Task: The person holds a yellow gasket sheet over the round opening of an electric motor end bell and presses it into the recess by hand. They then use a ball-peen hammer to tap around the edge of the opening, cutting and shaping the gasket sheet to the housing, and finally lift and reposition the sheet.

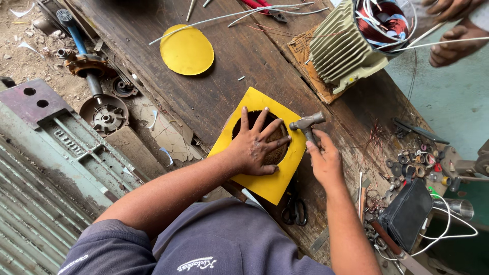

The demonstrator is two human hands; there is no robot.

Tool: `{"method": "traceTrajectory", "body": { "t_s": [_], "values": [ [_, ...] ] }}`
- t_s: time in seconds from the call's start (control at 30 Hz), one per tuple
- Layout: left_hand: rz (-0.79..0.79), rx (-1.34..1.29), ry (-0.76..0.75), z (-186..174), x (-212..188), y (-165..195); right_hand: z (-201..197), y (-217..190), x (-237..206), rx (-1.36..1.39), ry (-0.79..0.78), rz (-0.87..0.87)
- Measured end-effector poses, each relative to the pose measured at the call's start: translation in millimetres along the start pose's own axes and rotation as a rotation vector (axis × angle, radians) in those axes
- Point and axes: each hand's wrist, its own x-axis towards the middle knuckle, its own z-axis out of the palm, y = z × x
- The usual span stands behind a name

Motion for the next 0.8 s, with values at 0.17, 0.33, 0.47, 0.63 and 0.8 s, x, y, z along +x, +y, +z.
{"method": "traceTrajectory", "body": {
  "t_s": [0.17,0.33,0.47,0.63,0.8],
  "values": [
    [0.014,0.0,0.002,2,0,0,1,0,1,0.07,0.026,-0.022],
    [0.007,0.008,0.015,3,1,1,1,2,-2,0.04,0.107,0.022],
    [0.006,0.002,0.008,1,1,1,12,12,-9,0.022,0.179,-0.027],
    [0.008,-0.009,0.001,-1,1,1,27,23,-26,-0.185,0.251,-0.249],
    [0.009,-0.023,0.022,0,-1,0,30,14,-30,-0.256,0.297,-0.395]
  ]
}}
